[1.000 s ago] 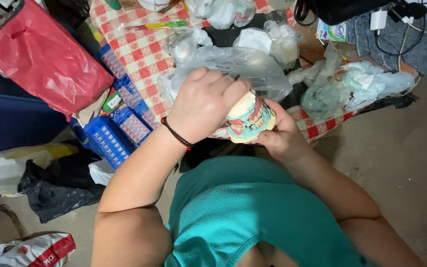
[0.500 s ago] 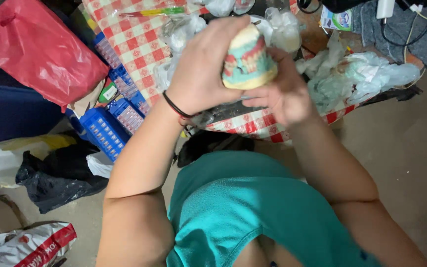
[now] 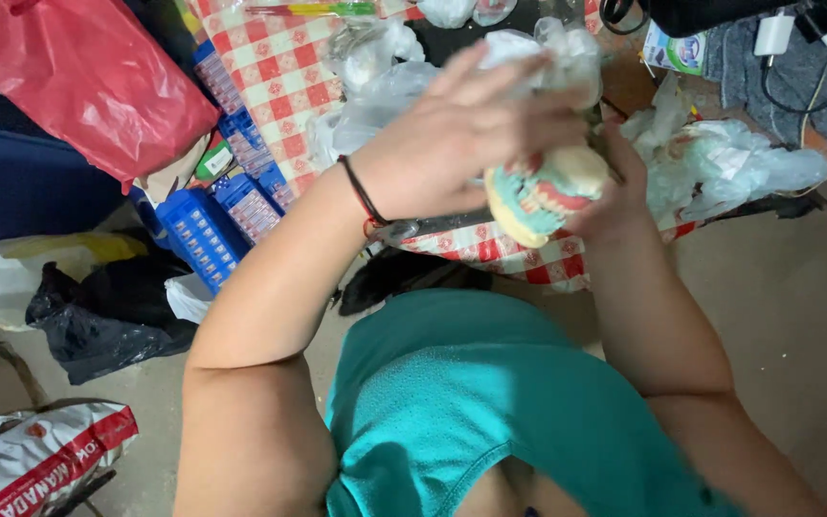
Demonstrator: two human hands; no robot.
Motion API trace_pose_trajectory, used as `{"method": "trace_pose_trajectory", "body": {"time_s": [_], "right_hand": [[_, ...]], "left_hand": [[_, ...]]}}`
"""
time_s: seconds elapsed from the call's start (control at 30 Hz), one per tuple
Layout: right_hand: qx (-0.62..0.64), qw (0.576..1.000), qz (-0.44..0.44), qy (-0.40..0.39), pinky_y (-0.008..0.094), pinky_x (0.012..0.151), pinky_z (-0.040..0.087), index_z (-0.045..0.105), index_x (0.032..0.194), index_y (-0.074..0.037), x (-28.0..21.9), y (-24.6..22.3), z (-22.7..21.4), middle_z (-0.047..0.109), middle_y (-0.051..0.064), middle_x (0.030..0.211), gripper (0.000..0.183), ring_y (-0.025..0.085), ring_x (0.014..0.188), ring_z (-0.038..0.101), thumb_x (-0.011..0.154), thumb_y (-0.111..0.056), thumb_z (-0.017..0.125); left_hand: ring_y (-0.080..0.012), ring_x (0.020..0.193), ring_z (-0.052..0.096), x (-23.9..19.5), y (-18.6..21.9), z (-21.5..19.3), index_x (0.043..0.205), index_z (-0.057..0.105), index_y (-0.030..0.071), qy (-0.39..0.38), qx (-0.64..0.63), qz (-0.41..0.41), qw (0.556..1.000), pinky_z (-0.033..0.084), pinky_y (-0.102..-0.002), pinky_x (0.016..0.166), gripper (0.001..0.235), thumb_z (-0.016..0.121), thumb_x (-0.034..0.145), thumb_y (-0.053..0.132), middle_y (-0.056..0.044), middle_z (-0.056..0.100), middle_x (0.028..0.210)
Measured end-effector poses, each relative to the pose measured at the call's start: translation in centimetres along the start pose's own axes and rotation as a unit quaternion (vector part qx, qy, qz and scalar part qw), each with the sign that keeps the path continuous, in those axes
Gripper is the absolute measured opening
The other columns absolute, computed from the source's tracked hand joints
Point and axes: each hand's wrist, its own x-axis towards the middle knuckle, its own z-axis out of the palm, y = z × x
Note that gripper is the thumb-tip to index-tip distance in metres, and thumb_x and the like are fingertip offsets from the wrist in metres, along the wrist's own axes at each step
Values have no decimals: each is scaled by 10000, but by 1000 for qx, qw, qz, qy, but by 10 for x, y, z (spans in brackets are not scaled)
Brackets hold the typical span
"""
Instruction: The person unpacks two dental models from plastic bags on a cluttered table, opens each model to inspect the interior, and places them into a green basin. The person handles the models one at a time and briefly moves around the workspace.
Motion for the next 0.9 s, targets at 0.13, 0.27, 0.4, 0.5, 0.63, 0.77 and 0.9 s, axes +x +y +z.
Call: {"method": "trace_pose_trajectory", "body": {"time_s": [0.13,0.27,0.4,0.5,0.63,0.77,0.9], "right_hand": [[12,997,-59,-43,504,1139,478,637,1398,-36,-15,-3,-5,655,172,1421,518,351,1280,647,1027,-395,668],[-9,998,-48,-25,497,1096,487,618,1403,-35,-28,-3,-22,655,150,1410,544,328,1266,649,1017,-416,660],[-23,999,-40,-8,491,1064,494,603,1407,-35,-42,0,-52,654,135,1402,564,311,1255,651,1009,-432,654],[-41,999,-33,6,486,1031,501,588,1410,-35,-45,-4,-56,654,119,1393,584,294,1244,653,1002,-449,648],[103,993,44,-27,435,815,529,576,1225,49,-35,-16,-22,625,132,935,517,249,817,627,1006,-419,561],[67,996,63,-15,508,830,581,424,1504,72,-44,-12,-89,717,246,1037,826,308,846,716,902,-469,593],[-32,999,42,-2,497,861,565,565,1411,39,-47,-24,-86,699,175,1213,739,361,1070,700,909,-479,731]], "left_hand": [[-299,1061,643,-49,-37,47,1102,663,196,144,-37,-186,971,480,-469,916,358,901,896,368,-16,656,1085],[-316,871,764,-112,-105,173,933,790,323,-67,36,-476,876,605,-473,748,80,764,858,311,1,773,840],[-274,963,739,-116,-149,226,1098,769,360,-1,107,-432,895,603,-461,805,233,750,884,268,15,758,949],[-329,1065,696,-95,-147,233,1205,673,328,-60,92,-489,865,564,-564,834,292,694,914,339,-29,720,1089],[-398,1170,651,-81,-138,236,1294,595,249,-123,94,-544,824,519,-656,905,500,760,849,406,-89,688,1178],[-345,1025,675,-94,-121,230,1099,670,211,-53,35,-554,830,527,-520,879,457,908,739,360,-57,695,952],[-287,879,684,-106,-105,220,912,684,197,35,-87,-592,801,517,-411,797,320,905,737,348,-18,668,795]]}}
